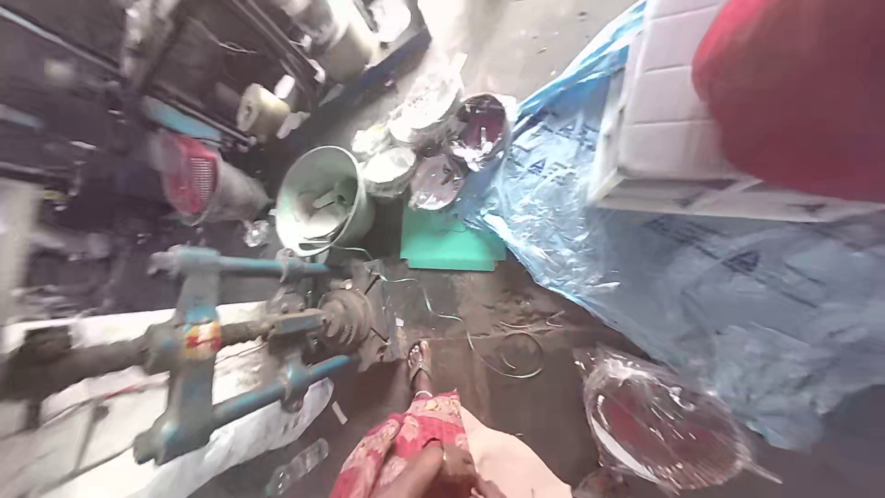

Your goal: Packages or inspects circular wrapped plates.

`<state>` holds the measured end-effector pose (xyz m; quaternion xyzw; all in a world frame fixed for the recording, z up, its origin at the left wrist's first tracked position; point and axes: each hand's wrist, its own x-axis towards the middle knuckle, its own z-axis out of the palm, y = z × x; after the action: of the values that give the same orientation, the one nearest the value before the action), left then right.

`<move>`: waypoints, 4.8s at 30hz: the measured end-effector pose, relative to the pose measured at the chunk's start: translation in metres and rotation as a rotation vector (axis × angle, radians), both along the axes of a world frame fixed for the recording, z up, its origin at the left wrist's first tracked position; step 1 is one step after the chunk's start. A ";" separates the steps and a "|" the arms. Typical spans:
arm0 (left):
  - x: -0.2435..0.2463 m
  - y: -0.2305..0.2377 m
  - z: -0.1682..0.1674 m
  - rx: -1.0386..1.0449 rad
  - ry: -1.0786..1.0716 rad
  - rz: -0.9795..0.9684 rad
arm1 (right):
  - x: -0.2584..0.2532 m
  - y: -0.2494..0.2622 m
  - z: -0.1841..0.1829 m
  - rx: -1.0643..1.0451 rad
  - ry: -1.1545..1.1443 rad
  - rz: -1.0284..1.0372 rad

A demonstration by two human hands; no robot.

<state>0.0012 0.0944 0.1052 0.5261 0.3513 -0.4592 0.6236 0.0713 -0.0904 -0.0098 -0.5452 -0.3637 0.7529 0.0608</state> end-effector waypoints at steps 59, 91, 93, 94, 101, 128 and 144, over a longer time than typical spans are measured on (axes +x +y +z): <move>0.183 0.279 -0.079 0.032 0.068 1.661 | 0.305 0.699 -0.194 0.668 -0.867 0.408; 0.190 0.231 -0.090 0.062 0.136 1.649 | 0.353 0.547 -0.226 0.023 -0.345 -0.526; 0.190 0.218 -0.091 0.107 0.150 1.611 | 0.323 0.514 -0.243 -0.006 -0.267 -0.757; 0.189 0.213 -0.092 0.120 0.160 1.592 | 0.307 0.502 -0.250 0.009 -0.239 -0.892; 0.180 0.178 -0.105 0.252 0.168 1.538 | 0.240 0.468 -0.270 0.025 0.002 -1.259; 0.190 0.092 -0.130 0.393 0.143 1.280 | 0.196 -0.079 -0.062 -0.416 -0.370 -2.289; 0.187 0.118 -0.127 0.258 0.225 1.396 | 0.173 -0.049 -0.137 -0.586 -0.600 -2.112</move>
<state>0.1881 0.2128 -0.0213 0.1977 0.7194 0.0404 0.6646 0.2447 -0.1396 -0.1470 -0.7307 0.4680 0.2201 0.4456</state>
